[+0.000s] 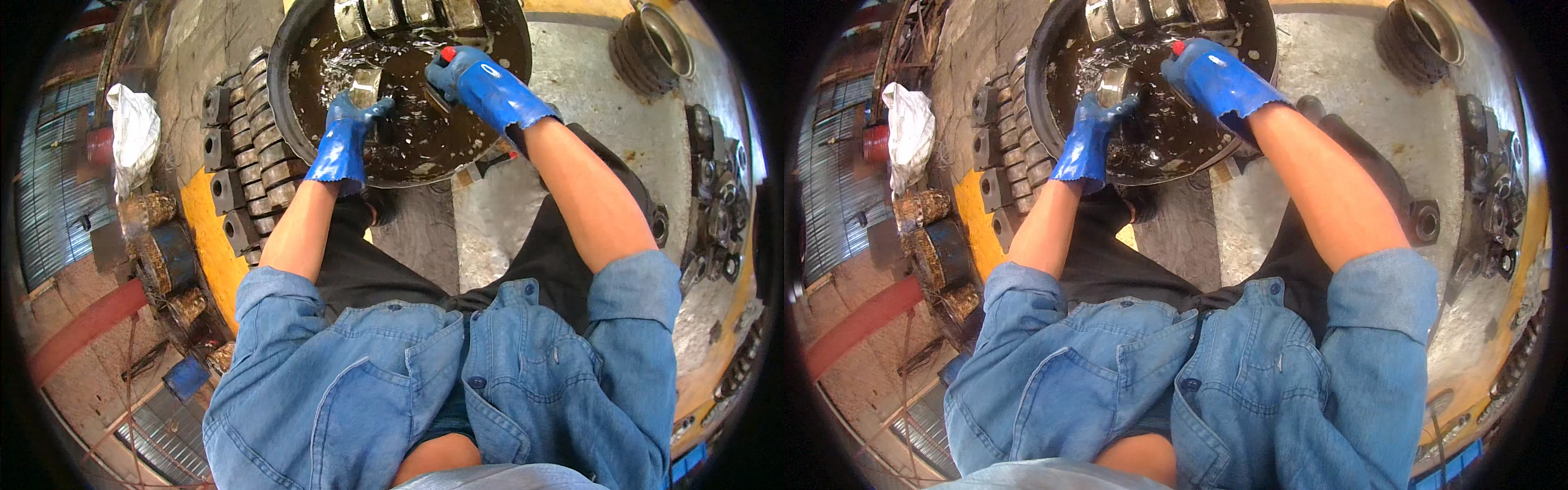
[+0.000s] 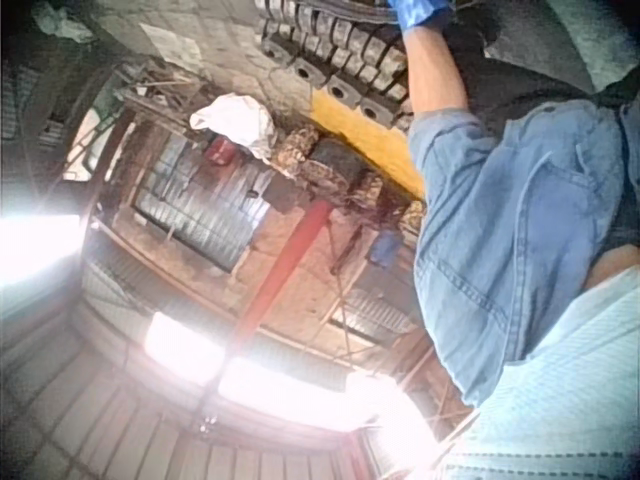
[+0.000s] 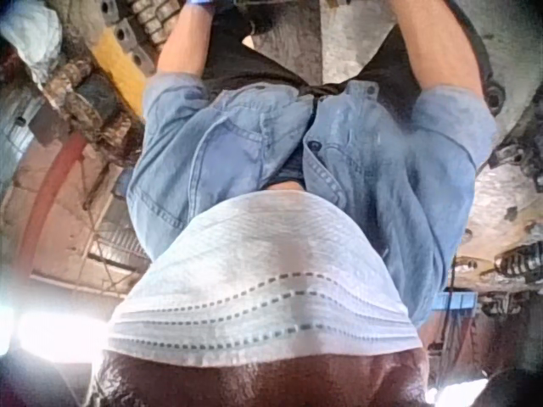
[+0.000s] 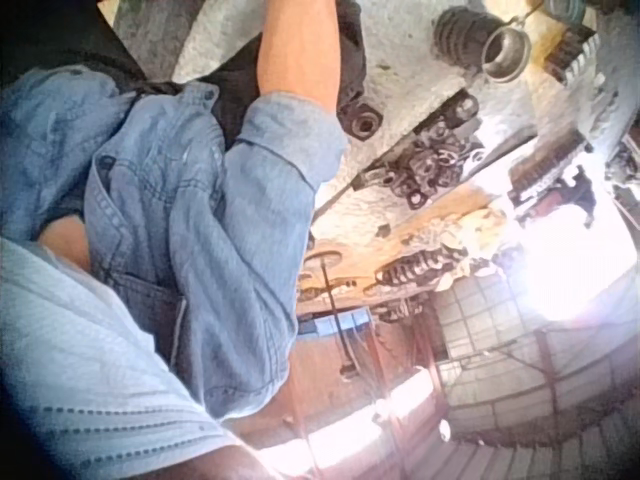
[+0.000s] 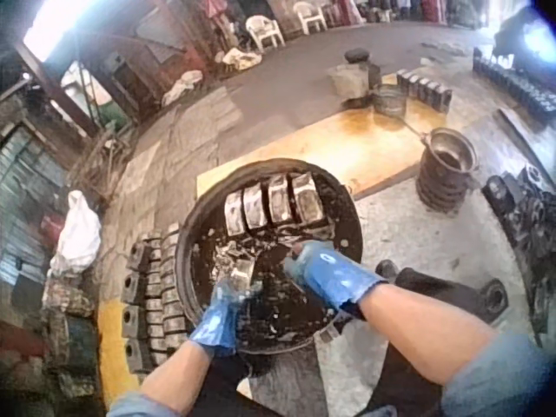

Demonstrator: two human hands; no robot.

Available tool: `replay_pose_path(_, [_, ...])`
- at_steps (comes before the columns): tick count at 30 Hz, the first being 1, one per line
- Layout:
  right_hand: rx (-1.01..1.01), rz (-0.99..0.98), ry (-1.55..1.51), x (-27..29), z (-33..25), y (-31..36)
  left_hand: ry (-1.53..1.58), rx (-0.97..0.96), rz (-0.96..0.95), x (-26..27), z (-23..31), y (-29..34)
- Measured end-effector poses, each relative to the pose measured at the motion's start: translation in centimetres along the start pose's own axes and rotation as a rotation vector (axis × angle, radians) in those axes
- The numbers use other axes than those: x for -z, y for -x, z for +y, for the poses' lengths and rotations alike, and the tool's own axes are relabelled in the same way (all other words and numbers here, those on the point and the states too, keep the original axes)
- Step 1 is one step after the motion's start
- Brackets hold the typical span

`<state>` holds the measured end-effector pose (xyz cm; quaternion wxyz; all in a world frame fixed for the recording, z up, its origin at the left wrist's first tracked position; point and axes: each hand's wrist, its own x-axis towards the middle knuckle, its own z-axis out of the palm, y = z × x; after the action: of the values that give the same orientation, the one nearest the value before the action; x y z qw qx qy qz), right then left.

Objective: The person, wearing blue gloves, cleans metal blocks and rings by dipping them into a bucket of dark liquid and scrubbing them with a small brush. They handle each part individually, lifting them out of the liquid to scrub the surfaces and then placing them back or setting them aside.

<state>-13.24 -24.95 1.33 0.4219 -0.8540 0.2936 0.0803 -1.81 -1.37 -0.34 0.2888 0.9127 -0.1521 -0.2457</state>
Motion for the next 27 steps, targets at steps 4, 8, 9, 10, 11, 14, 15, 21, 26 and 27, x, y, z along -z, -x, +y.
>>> replay_pose_path(4, [0.109,0.023,0.074,-2.7,0.9,-0.9,0.507,-0.073,-0.183,0.2,-2.0,-0.6])
replay_pose_path(8, [-0.008,-0.136,0.115,-4.1,1.0,-2.3,0.533,0.018,-0.279,1.9,0.0,1.8])
replay_pose_path(9, [0.020,-0.102,0.076,-4.5,0.8,-2.3,0.567,0.080,-0.240,1.8,-0.7,1.2])
replay_pose_path(10, [0.048,-0.069,0.036,-4.7,0.7,-2.1,0.600,0.141,-0.202,1.7,-1.3,0.8])
replay_pose_path(11, [0.053,-0.072,0.008,-4.9,0.4,-2.2,0.632,0.203,-0.164,1.5,-1.9,0.4])
replay_pose_path(14, [-0.020,-0.094,-0.006,-4.4,0.5,-2.9,0.731,0.176,-0.124,0.0,-1.1,2.4])
replay_pose_path(15, [-0.051,-0.107,-0.003,-4.3,0.4,-3.1,0.723,0.131,-0.102,-0.5,-1.4,2.7])
replay_pose_path(21, [0.051,-0.052,-0.045,-2.5,-0.1,-2.1,0.985,0.311,-0.276,-1.0,-1.2,4.0])
replay_pose_path(26, [0.128,-0.022,-0.133,-1.6,1.6,-2.0,0.256,0.034,0.137,1.9,1.4,4.4])
replay_pose_path(27, [0.165,-0.005,-0.060,-1.2,1.2,-1.7,0.010,-0.007,0.227,2.5,1.5,4.6])
